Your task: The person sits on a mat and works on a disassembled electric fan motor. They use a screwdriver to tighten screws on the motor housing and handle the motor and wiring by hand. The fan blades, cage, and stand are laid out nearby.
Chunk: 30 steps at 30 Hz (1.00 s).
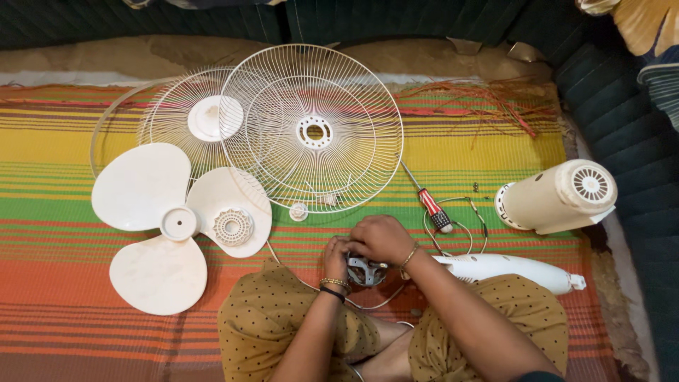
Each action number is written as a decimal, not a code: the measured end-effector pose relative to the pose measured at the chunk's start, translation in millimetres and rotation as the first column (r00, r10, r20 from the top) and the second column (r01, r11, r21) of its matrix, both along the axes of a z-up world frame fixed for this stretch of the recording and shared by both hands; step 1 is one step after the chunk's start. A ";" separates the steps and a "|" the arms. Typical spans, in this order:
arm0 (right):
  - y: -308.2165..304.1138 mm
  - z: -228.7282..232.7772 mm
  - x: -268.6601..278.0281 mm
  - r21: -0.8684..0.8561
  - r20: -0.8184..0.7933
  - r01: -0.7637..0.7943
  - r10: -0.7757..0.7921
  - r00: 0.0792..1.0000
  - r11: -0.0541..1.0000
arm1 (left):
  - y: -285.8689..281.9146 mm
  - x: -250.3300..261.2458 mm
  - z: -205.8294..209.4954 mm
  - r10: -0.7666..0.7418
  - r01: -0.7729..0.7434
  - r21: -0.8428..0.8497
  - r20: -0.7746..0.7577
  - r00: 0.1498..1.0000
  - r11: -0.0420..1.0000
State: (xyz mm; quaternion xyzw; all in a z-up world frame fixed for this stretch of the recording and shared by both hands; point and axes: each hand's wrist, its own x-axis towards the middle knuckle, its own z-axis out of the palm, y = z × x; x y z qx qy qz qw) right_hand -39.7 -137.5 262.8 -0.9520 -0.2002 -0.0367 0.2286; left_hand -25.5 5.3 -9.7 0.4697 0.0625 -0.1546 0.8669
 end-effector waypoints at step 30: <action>1.5 8.4 -2.4 -0.100 -0.143 0.008 -0.023 0.990 0.995 | 2.6 -0.8 54.8 0.015 -0.004 0.162 -0.071 0.997 0.987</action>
